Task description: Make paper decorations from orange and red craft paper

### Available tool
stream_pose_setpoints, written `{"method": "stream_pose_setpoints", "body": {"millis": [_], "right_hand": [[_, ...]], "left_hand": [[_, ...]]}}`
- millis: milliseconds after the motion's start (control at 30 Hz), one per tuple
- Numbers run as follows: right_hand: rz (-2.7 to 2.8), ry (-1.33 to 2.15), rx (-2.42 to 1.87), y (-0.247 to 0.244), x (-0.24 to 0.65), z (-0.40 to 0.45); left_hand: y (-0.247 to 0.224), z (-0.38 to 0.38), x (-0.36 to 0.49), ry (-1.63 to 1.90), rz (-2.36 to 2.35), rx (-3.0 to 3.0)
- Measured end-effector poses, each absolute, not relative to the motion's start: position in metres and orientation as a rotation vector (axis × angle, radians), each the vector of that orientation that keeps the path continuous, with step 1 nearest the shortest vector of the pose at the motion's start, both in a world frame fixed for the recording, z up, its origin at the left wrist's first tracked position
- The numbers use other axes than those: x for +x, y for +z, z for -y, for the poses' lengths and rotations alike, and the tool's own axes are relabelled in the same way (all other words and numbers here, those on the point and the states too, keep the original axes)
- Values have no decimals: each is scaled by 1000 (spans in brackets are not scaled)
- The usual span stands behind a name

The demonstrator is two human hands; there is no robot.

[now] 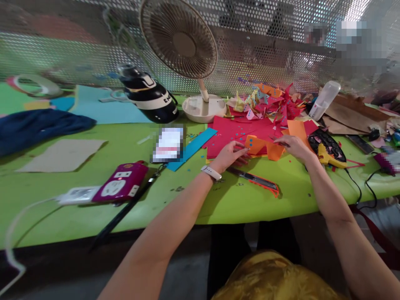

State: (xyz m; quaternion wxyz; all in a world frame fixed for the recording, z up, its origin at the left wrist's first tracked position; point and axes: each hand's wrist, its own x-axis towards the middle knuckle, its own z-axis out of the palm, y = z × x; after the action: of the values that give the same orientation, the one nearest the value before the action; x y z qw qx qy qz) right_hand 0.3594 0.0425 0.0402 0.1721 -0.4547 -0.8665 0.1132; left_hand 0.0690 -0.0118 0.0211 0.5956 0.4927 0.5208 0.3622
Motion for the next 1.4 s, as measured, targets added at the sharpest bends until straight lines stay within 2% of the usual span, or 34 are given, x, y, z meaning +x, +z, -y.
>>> {"method": "stream_pose_setpoints", "body": {"millis": [367, 533, 667, 833, 1067, 1400], "right_hand": [[2445, 366, -1215, 36, 367, -51], [2565, 332, -1413, 43, 374, -45], [2527, 216, -1519, 66, 386, -24], [2424, 58, -1869, 93, 438, 8], [2266, -19, -2461, 69, 503, 32], [2159, -351, -2395, 63, 488, 52]], "left_hand": [[14, 5, 65, 771, -1177, 1298], [13, 1, 60, 831, -1162, 1397], [9, -1, 59, 845, -1187, 1398], [9, -1, 60, 841, -1202, 1343], [14, 1, 61, 807, -1188, 1303], [12, 0, 61, 795, -1154, 1268]]}}
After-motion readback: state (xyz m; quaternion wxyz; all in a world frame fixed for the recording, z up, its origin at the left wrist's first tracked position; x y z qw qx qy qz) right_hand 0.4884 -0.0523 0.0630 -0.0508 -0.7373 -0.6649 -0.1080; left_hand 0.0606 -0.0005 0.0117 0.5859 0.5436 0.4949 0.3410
